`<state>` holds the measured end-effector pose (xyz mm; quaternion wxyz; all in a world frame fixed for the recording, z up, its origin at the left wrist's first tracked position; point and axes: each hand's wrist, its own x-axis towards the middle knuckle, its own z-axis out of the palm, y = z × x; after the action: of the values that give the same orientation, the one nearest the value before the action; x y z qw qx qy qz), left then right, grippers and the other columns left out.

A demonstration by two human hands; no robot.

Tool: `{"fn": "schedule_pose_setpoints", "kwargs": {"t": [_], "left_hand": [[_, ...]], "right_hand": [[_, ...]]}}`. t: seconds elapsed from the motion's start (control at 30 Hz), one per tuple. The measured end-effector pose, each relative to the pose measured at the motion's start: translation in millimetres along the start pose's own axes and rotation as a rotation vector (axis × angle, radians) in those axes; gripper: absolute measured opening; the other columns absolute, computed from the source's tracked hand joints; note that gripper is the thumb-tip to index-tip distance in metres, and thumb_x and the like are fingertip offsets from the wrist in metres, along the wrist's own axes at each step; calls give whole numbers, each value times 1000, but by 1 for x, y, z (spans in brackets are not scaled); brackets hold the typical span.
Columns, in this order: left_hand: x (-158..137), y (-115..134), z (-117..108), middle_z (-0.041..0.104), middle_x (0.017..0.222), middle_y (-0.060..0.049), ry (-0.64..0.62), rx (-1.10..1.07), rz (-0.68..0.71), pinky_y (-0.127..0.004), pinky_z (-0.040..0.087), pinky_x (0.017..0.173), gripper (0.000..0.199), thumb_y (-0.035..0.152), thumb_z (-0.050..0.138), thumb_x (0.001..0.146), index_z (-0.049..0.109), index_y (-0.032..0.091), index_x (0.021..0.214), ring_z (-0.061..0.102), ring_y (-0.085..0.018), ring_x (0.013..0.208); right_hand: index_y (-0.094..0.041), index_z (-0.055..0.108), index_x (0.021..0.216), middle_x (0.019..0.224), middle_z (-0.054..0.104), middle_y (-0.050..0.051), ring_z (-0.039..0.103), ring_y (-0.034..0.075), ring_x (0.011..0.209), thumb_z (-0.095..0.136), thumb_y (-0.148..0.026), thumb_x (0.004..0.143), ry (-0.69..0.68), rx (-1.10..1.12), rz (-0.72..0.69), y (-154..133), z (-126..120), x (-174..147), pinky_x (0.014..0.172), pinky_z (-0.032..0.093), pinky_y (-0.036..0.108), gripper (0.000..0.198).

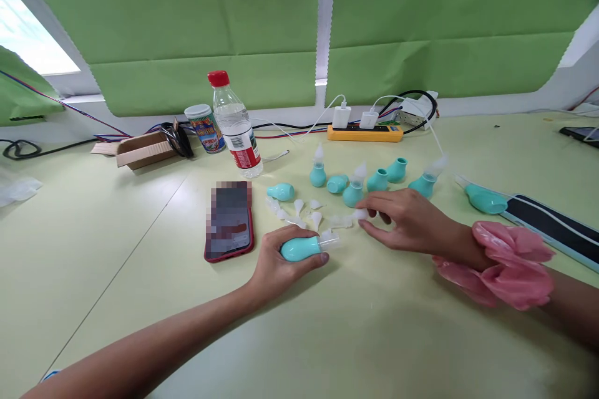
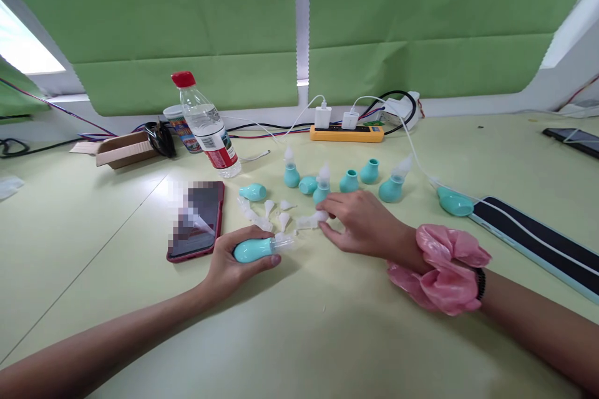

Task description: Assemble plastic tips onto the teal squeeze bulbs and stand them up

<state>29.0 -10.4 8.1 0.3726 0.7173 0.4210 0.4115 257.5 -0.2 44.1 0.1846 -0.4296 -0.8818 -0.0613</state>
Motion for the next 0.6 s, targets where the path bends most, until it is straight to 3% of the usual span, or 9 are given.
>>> {"fn": "schedule_pose_setpoints", "kwargs": {"t": [0.1,0.2,0.4,0.6], "left_hand": [[0,0,-1,61,69,-2,-20,-5,46,-24,43,57,22,30,71,59,63,14,72,55,-14,64],[0,1,-2,56,62,-2,-77,11,79,-23,39,52,20,32,66,66,63,13,64,51,-13,58],[1,4,-3,55,61,-4,-101,6,147,-22,36,48,20,32,64,68,65,12,67,48,-12,55],[0,2,-2,56,62,-4,-119,11,136,-22,37,48,20,32,65,67,66,12,69,50,-12,55]], "right_hand": [[-16,59,83,64,61,1,53,9,52,54,-27,74,21,413,30,-13,-5,-2,52,44,22,15],[-18,58,88,74,63,2,56,9,55,56,-31,75,-61,645,98,-22,-7,-3,52,47,20,19],[-18,55,85,83,61,3,57,12,72,53,-32,78,-100,775,167,-23,-3,-3,62,50,22,16],[-17,58,88,76,63,4,60,13,65,56,-35,76,-168,858,223,-21,4,-4,51,47,20,22]]}}
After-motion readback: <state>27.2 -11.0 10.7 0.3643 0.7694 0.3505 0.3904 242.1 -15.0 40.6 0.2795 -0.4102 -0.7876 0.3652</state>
